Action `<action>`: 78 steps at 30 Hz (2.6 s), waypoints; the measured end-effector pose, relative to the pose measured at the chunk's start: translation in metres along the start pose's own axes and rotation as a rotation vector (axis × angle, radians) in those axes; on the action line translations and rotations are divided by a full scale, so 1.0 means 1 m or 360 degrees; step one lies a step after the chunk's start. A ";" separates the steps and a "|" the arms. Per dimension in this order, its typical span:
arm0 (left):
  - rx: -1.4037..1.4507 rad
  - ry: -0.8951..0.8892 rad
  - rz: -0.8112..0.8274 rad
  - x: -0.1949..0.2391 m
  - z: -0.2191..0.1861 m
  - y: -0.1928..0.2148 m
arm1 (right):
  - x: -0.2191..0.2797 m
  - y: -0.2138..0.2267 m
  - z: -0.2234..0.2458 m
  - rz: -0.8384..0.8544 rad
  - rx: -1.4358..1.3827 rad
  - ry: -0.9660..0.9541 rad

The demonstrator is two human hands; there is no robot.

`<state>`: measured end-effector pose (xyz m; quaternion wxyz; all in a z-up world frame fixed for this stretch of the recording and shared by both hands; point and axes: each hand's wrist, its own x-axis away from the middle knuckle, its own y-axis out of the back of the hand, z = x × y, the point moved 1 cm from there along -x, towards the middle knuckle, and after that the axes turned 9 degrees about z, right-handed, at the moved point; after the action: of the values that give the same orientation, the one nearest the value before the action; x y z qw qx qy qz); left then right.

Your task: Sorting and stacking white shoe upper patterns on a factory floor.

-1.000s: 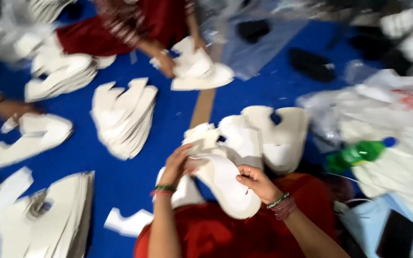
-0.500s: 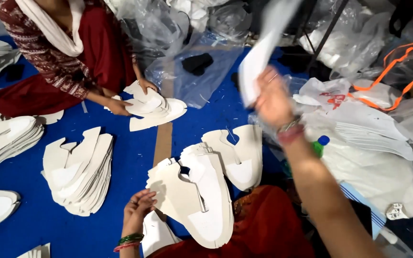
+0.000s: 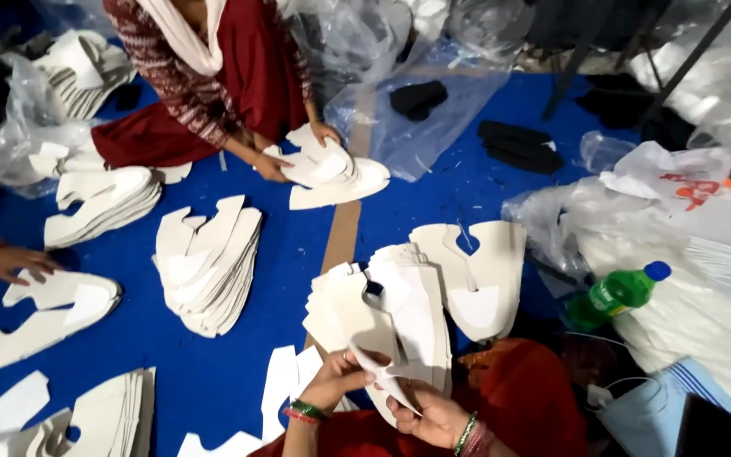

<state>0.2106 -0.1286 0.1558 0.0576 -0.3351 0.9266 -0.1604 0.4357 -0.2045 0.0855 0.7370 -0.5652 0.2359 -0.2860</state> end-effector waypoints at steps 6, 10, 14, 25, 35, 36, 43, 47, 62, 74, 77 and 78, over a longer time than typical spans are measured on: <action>0.0083 -0.0025 -0.0639 -0.001 -0.011 0.008 | -0.007 -0.051 0.016 -0.0678 0.0647 -0.0130; -0.0014 -0.0025 -0.0659 0.005 -0.040 -0.008 | -0.009 -0.057 0.018 -0.0638 0.0721 0.0018; -0.0331 0.0048 -0.0539 0.006 -0.023 -0.005 | -0.020 -0.008 0.012 -0.0616 0.1088 -0.0017; 0.0481 -0.0048 -0.0489 0.022 -0.033 0.010 | -0.057 -0.105 0.058 -0.0605 0.2645 0.1013; -0.0016 -0.0501 -0.0979 0.053 -0.022 0.060 | -0.073 -0.118 0.031 -0.0551 0.2468 0.1026; -0.0019 -0.0501 -0.0994 0.060 -0.025 0.069 | -0.068 -0.105 0.031 -0.0539 0.2462 0.1018; -0.1353 -0.0095 -0.2541 0.088 -0.021 0.104 | -0.032 -0.056 0.019 -0.0706 0.3011 0.0666; -0.1843 0.1026 -0.2154 0.057 0.051 0.146 | -0.030 -0.053 0.018 -0.0682 0.3220 0.0792; -0.0972 0.1443 -0.1373 0.038 0.056 0.090 | -0.025 -0.041 0.016 -0.0680 0.3062 0.0783; -0.1672 0.1566 -0.2242 0.060 0.151 0.180 | -0.023 -0.041 0.019 -0.0695 0.3039 0.0679; -0.1750 0.1679 -0.2161 0.062 0.095 0.143 | -0.021 -0.038 0.021 -0.0607 0.3045 0.0694; -0.1747 0.1689 -0.2156 0.059 0.091 0.148 | -0.022 -0.038 0.023 -0.0610 0.3041 0.0684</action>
<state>0.0957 -0.0826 0.0203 -0.6250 -0.6547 0.3940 0.1598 0.4293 -0.1807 0.1284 0.7653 0.3002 -0.0601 -0.5662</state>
